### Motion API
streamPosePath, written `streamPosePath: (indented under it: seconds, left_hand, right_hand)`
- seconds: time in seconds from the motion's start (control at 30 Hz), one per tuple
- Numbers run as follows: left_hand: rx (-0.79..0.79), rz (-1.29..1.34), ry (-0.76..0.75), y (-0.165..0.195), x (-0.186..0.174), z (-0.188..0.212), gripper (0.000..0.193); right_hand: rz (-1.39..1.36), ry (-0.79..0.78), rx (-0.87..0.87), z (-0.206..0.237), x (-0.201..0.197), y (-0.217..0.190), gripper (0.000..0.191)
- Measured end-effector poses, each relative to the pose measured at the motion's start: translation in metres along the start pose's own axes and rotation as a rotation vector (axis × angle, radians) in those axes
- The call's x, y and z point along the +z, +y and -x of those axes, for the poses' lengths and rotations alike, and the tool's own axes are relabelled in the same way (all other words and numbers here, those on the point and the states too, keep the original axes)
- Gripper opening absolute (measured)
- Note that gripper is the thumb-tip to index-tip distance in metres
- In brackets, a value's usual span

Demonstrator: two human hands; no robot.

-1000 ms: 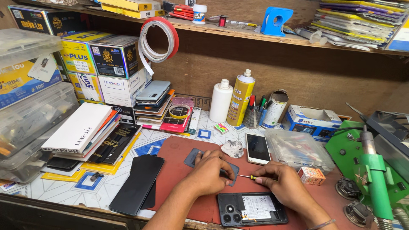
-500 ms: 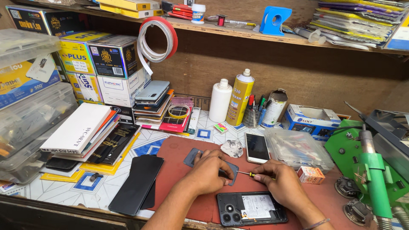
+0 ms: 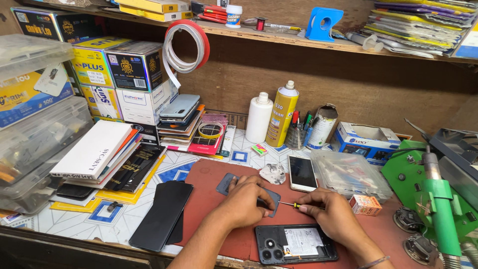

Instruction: The person uses a screwdriver to remove screws from a gray metal backplate of a smartphone. The person then places the backplate aside and continues to work on the phone's internal components.

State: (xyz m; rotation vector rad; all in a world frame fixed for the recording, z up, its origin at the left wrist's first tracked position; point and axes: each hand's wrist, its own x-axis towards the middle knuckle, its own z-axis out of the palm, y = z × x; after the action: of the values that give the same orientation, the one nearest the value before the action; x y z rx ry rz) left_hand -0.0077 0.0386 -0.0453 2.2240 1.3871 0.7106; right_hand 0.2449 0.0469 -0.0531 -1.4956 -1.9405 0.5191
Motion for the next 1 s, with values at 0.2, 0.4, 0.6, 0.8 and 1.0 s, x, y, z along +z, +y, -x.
streamPosePath:
  seconds: [0.2, 0.4, 0.6, 0.8, 1.0]
  left_hand:
    - [0.007, -0.004, 0.008, 0.0, 0.001, -0.001, 0.016]
    - [0.016, 0.016, 0.021, -0.002, 0.002, -0.002, 0.018]
    - [0.0, -0.031, -0.019, 0.0, 0.0, -0.002, 0.019]
    - [-0.029, -0.078, -0.057, 0.008, -0.001, 0.002, 0.048]
    - [-0.037, -0.18, -0.183, 0.025, 0.0, 0.005, 0.07]
  right_hand:
    - [-0.014, 0.008, 0.012, 0.001, 0.001, 0.002, 0.018]
    - [0.062, 0.099, 0.035, 0.002, 0.003, 0.002, 0.019]
    - [0.061, 0.091, 0.032, 0.002, 0.002, 0.001, 0.021]
    - [0.067, 0.116, 0.077, 0.004, 0.002, -0.003, 0.02]
    - [0.06, 0.145, 0.108, 0.005, 0.0, -0.007, 0.019]
